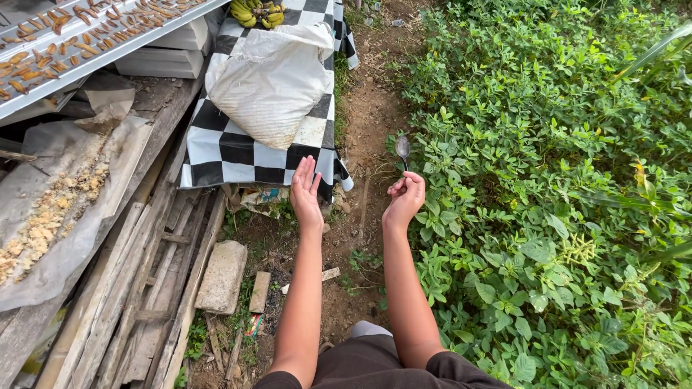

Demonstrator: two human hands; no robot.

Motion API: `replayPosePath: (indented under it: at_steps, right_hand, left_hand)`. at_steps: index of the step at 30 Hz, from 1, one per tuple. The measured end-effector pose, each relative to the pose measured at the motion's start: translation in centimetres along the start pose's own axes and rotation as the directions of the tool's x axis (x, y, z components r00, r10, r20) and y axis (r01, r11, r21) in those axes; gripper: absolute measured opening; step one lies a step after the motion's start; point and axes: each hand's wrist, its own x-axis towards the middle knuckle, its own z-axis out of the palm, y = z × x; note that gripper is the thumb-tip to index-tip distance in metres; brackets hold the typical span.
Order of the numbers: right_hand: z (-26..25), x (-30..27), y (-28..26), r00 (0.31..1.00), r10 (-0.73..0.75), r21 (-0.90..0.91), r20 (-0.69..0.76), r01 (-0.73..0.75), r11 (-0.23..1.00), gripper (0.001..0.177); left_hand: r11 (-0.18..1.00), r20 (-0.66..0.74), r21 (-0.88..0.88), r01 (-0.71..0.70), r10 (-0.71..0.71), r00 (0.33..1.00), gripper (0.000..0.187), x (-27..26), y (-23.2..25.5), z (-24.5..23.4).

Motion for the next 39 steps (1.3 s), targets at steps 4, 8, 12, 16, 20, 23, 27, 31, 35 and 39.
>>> replayPosePath:
  at_steps: [4, 8, 12, 16, 20, 23, 27, 31, 35, 39]
  right_hand:
    - [-0.6, 0.7, 0.7, 1.000, -0.003, -0.038, -0.016, 0.002, 0.999, 0.015]
    - [-1.8, 2.8, 1.2, 0.997, -0.028, -0.057, -0.069, 0.024, 0.998, 0.015]
    - [-2.1, 4.7, 0.7, 0.993, -0.038, -0.081, -0.114, 0.029, 0.996, 0.015]
    - [-2.8, 7.2, 1.1, 0.991, 0.002, -0.084, -0.136, -0.014, 0.996, 0.016]
    - [-1.6, 12.6, 1.3, 0.989, -0.113, -0.039, -0.099, 0.110, 0.993, 0.014]
    - [-0.1, 15.4, 1.1, 0.988, -0.126, -0.026, -0.092, 0.124, 0.992, 0.014]
    - [0.5, 17.5, 0.9, 0.995, -0.079, 0.008, -0.055, 0.079, 0.997, 0.016]
    - [-0.1, 19.0, 1.3, 0.996, -0.073, 0.019, -0.055, 0.074, 0.997, 0.013]
    - [-0.8, 20.6, 1.4, 0.996, -0.072, 0.020, -0.060, 0.073, 0.997, 0.014]
    - [0.1, 21.2, 0.9, 0.995, -0.086, -0.023, -0.051, 0.085, 0.996, 0.019]
  left_hand:
    - [0.999, -0.001, 0.006, 0.037, -0.037, 0.999, 0.059, 0.7, -1.1, 0.2]
    - [0.999, 0.003, -0.010, 0.041, -0.041, 0.999, 0.058, 1.9, -2.8, 0.8]
    - [0.998, 0.023, -0.040, 0.046, -0.045, 0.999, 0.057, 3.3, -5.3, 2.0]
    - [0.998, 0.059, -0.016, 0.056, -0.055, 0.997, 0.057, 4.5, -7.4, 3.9]
    - [0.998, 0.080, -0.019, 0.055, -0.053, 0.995, 0.057, 8.1, -9.7, 6.8]
    - [0.999, 0.076, -0.011, 0.031, -0.030, 0.997, 0.058, 10.2, -9.6, 8.9]
    - [1.000, 0.064, 0.015, -0.019, 0.018, 0.998, 0.058, 11.6, -9.4, 10.9]
    - [1.000, 0.064, 0.010, 0.012, -0.013, 0.998, 0.058, 12.4, -10.6, 11.4]
    - [0.999, 0.067, 0.028, 0.035, -0.037, 0.997, 0.059, 13.1, -11.0, 12.5]
    - [0.993, 0.098, 0.008, 0.114, -0.115, 0.989, 0.060, 13.7, -12.1, 13.0]
